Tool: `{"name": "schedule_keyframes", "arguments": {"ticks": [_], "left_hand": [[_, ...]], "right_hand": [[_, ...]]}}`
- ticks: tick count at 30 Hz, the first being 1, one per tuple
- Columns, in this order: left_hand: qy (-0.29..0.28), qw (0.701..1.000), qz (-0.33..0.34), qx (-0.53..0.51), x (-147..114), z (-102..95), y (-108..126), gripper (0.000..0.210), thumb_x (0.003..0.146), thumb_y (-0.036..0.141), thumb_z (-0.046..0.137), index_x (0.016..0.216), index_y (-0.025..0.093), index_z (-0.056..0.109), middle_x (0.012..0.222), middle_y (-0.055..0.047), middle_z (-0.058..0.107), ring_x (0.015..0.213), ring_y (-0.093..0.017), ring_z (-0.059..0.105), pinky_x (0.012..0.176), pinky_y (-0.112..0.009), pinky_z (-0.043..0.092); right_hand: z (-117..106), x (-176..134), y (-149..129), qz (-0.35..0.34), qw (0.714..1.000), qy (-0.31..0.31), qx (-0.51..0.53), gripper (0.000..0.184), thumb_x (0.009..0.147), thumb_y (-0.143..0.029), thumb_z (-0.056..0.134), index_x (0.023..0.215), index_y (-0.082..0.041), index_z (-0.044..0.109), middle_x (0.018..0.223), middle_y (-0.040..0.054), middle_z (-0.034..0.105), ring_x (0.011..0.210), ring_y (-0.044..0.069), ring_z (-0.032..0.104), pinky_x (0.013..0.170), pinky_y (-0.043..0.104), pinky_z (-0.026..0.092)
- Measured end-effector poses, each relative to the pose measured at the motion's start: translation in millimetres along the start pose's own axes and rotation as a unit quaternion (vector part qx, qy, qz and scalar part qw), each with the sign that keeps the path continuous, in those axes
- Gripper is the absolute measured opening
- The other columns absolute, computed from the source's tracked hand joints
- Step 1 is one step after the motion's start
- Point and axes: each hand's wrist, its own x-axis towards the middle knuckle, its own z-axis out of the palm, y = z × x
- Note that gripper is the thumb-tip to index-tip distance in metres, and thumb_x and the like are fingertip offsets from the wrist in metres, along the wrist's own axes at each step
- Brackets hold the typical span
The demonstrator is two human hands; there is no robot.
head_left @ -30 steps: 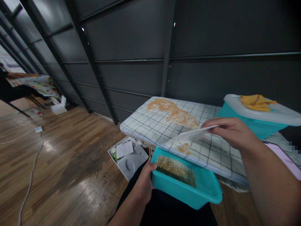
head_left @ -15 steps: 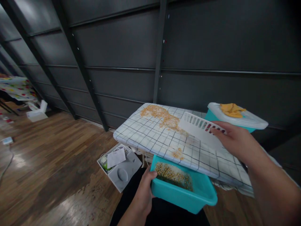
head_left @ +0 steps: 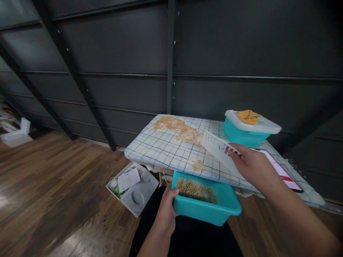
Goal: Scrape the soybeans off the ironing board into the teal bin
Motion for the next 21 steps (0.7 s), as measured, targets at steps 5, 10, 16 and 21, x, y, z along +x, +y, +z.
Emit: {"name": "schedule_keyframes", "arguments": {"ticks": [5,10,16,21], "left_hand": [[-0.003,1.0,0.013,-0.011,-1,-2.2,-1,0.07,0.072,0.05,0.067,0.136,0.022,0.057,0.12,-0.009,0.07,0.11,-0.032,0.063,0.076,-0.033,0.052],[0.009,1.0,0.022,-0.009,-4,-7.0,-2,0.068,0.073,0.049,0.065,0.135,0.022,0.056,0.119,-0.009,0.071,0.107,-0.031,0.065,0.073,-0.032,0.052],[0.028,0.999,0.038,0.016,-10,-8.9,1,0.067,0.071,0.05,0.066,0.132,0.024,0.058,0.118,-0.008,0.071,0.103,-0.03,0.065,0.065,-0.029,0.049],[0.031,0.999,0.034,0.012,-12,-6.6,1,0.067,0.07,0.052,0.067,0.13,0.024,0.06,0.114,-0.008,0.072,0.1,-0.03,0.066,0.066,-0.031,0.05]], "right_hand": [[-1,-8,-2,-0.014,1.0,-0.002,0.024,0.039,0.094,-0.035,0.043,0.115,-0.016,0.07,0.095,0.0117,0.076,0.08,0.029,0.071,0.066,0.035,0.051],[-6,-10,-4,-0.023,0.999,-0.006,0.035,0.037,0.093,-0.036,0.044,0.112,-0.018,0.071,0.103,0.0116,0.076,0.089,0.03,0.071,0.076,0.039,0.054],[-11,-15,-11,-0.03,0.998,-0.005,0.053,0.036,0.091,-0.037,0.047,0.112,-0.02,0.072,0.103,0.0106,0.076,0.091,0.031,0.072,0.08,0.042,0.056],[-13,-20,-10,-0.058,0.995,-0.015,0.076,0.037,0.091,-0.04,0.047,0.11,-0.02,0.072,0.105,0.0102,0.076,0.092,0.03,0.072,0.082,0.043,0.056]]}}
